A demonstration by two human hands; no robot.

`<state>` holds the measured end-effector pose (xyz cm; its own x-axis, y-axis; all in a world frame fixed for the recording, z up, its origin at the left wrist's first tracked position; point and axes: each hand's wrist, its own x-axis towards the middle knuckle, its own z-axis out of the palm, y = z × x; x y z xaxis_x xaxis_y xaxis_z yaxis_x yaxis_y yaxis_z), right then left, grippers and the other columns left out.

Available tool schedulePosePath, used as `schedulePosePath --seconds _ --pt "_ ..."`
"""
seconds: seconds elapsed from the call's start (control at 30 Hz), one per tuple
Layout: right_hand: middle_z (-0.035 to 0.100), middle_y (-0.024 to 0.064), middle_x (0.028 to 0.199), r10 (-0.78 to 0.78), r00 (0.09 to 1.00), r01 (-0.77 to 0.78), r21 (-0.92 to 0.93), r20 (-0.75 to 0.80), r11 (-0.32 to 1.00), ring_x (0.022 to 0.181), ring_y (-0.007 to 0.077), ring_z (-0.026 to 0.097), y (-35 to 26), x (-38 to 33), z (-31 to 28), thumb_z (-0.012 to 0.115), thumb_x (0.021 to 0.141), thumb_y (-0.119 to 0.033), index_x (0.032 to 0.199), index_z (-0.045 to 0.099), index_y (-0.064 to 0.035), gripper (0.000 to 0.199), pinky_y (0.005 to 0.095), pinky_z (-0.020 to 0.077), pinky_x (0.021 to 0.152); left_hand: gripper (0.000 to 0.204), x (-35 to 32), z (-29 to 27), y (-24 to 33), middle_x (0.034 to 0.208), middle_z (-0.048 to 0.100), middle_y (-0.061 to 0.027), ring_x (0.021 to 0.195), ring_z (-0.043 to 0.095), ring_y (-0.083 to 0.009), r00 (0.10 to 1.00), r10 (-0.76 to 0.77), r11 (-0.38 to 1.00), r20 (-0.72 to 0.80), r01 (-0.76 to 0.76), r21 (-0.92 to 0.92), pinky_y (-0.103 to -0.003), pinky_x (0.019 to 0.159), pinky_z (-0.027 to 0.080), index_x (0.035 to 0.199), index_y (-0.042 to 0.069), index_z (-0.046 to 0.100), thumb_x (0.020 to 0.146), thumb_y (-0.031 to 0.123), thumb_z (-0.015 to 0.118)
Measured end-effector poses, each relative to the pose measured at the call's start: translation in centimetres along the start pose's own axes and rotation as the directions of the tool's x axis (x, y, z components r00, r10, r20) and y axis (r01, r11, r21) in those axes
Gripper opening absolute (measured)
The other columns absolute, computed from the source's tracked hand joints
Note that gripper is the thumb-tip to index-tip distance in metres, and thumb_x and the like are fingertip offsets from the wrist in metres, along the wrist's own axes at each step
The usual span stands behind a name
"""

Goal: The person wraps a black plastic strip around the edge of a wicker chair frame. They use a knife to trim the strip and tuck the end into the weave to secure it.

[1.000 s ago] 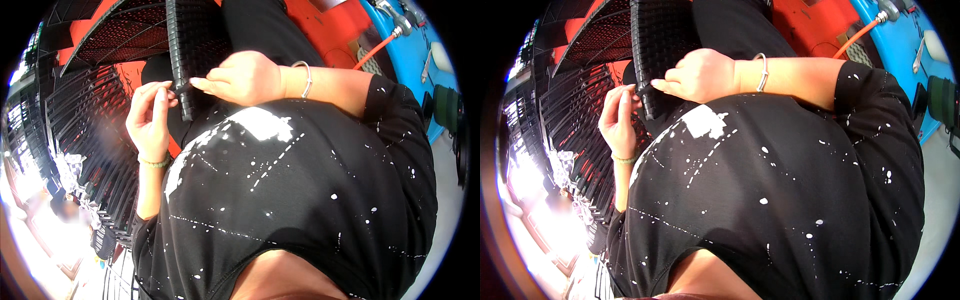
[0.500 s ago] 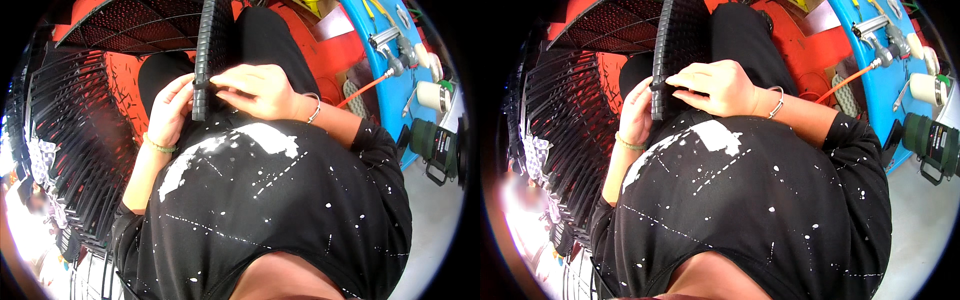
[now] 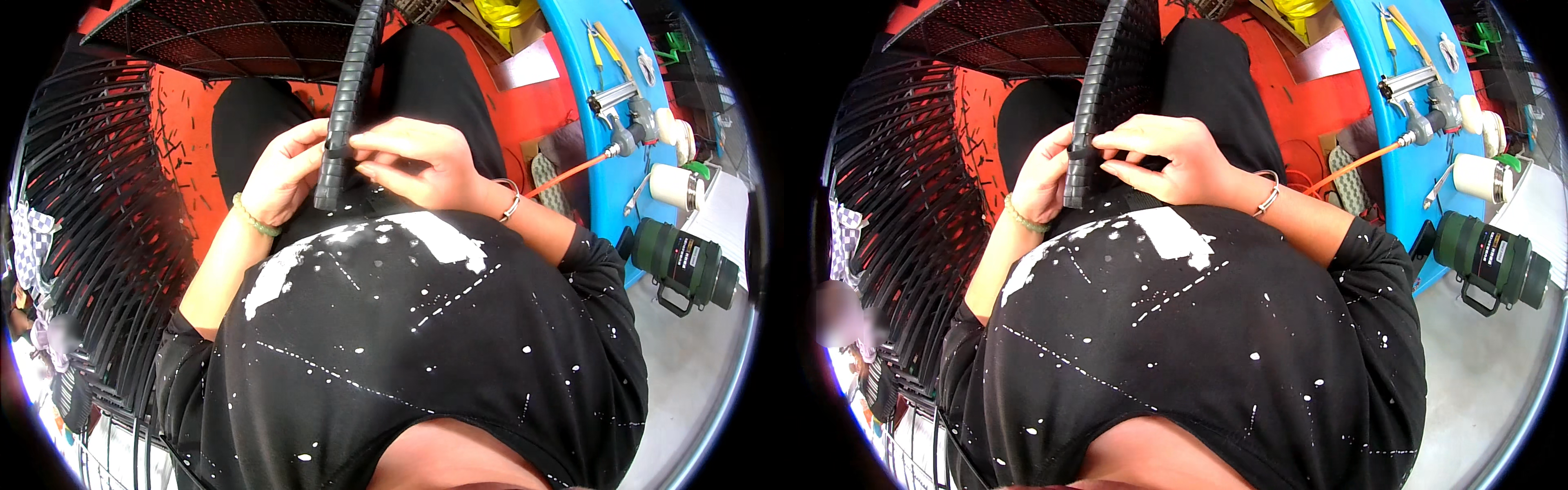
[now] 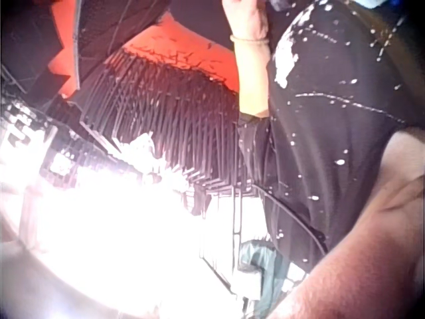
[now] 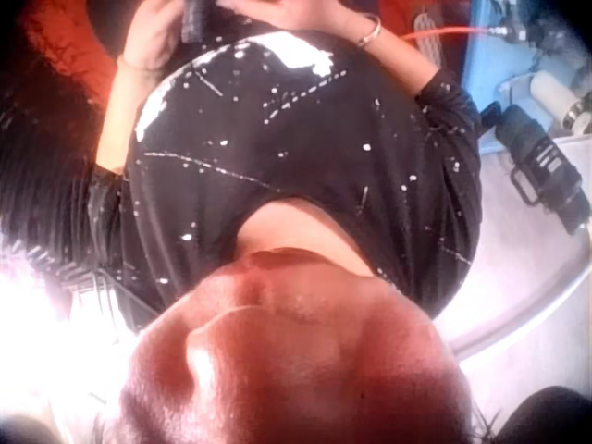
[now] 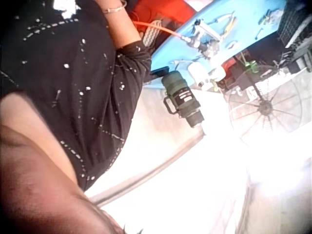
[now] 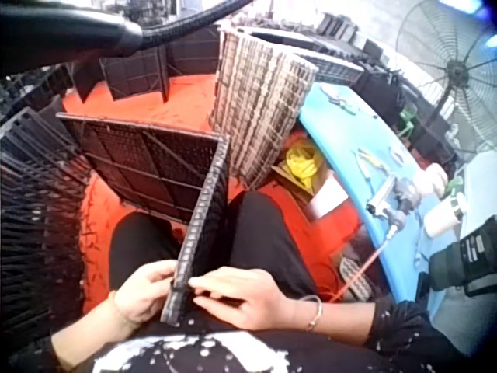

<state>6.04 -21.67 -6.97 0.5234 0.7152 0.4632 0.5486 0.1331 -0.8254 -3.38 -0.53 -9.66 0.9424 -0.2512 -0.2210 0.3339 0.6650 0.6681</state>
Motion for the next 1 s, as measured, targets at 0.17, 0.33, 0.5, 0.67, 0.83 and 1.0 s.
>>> schedulePosePath --seconds 0.17,0.33,0.5,0.67,0.83,1.0 --pt "0.071 0.0089 0.087 0.044 0.999 -0.044 0.003 -0.022 0.999 0.069 0.0163 0.067 -0.8 0.7 -0.2 0.076 0.079 -0.001 0.102 0.072 -0.0013 0.024 0.0257 0.0534 0.061 0.031 1.0 -0.6 0.1 0.114 0.067 -0.0112 0.104 0.066 -0.0186 0.994 -0.051 0.989 0.093 0.063 -0.131 -0.031 0.093 0.053 0.125 -0.002 0.057 0.097 0.011 0.060" --pt "0.071 0.0097 0.086 0.119 0.993 -0.118 0.041 -0.021 0.992 0.069 0.0169 0.066 -0.9 0.7 -0.1 0.074 0.079 0.000 0.099 0.072 0.0004 0.020 0.0262 0.0530 0.062 0.031 2.6 -2.2 0.0 0.099 0.067 -0.0067 0.080 0.063 -0.0092 0.987 -0.128 0.988 0.098 0.136 -0.076 -0.021 0.070 0.053 0.122 -0.002 0.058 0.096 0.013 0.062" --pt "0.071 0.0100 0.085 0.092 0.996 -0.092 0.007 -0.022 0.996 0.069 0.0173 0.066 -1.2 1.0 -0.3 0.074 0.079 0.001 0.099 0.072 0.0004 0.020 0.0269 0.0533 0.062 0.025 3.2 -2.8 0.2 0.097 0.069 -0.0076 0.084 0.067 -0.0130 0.976 -0.153 0.981 0.152 0.168 -0.094 -0.025 0.073 0.056 0.109 0.000 0.064 0.092 0.019 0.068" --pt "0.071 0.0102 0.086 0.083 0.996 -0.083 0.014 -0.021 0.996 0.069 0.0169 0.066 -0.8 0.9 -0.3 0.074 0.079 0.001 0.099 0.072 0.0010 0.019 0.0268 0.0535 0.062 0.024 4.1 -2.7 1.3 0.085 0.062 0.0011 0.057 0.044 0.0021 0.939 -0.200 0.973 0.281 0.223 -0.053 -0.012 0.046 0.035 0.114 -0.002 0.063 0.096 0.014 0.062" --pt "0.071 0.0100 0.086 0.031 0.999 -0.031 -0.016 -0.012 0.999 0.068 0.0159 0.067 -0.8 1.4 -0.7 0.076 0.079 0.000 0.099 0.071 0.0002 0.021 0.0253 0.0536 0.061 0.022 4.2 -2.6 1.2 0.083 0.063 -0.0007 0.054 0.044 0.0015 0.946 -0.126 0.984 0.299 0.157 -0.082 -0.012 0.044 0.034 0.113 -0.002 0.063 0.096 0.011 0.061" --pt "0.069 0.0086 0.083 -0.015 0.999 0.012 -0.085 -0.032 0.996 0.067 0.0137 0.067 -1.1 1.9 -0.9 0.079 0.076 -0.001 0.099 0.070 -0.0015 0.024 0.0241 0.0539 0.060 0.020 3.6 -0.9 0.4 0.080 0.063 -0.0025 0.055 0.047 -0.0024 0.985 -0.071 0.982 0.155 0.097 -0.161 -0.015 0.046 0.038 0.109 -0.004 0.063 0.096 0.009 0.055"
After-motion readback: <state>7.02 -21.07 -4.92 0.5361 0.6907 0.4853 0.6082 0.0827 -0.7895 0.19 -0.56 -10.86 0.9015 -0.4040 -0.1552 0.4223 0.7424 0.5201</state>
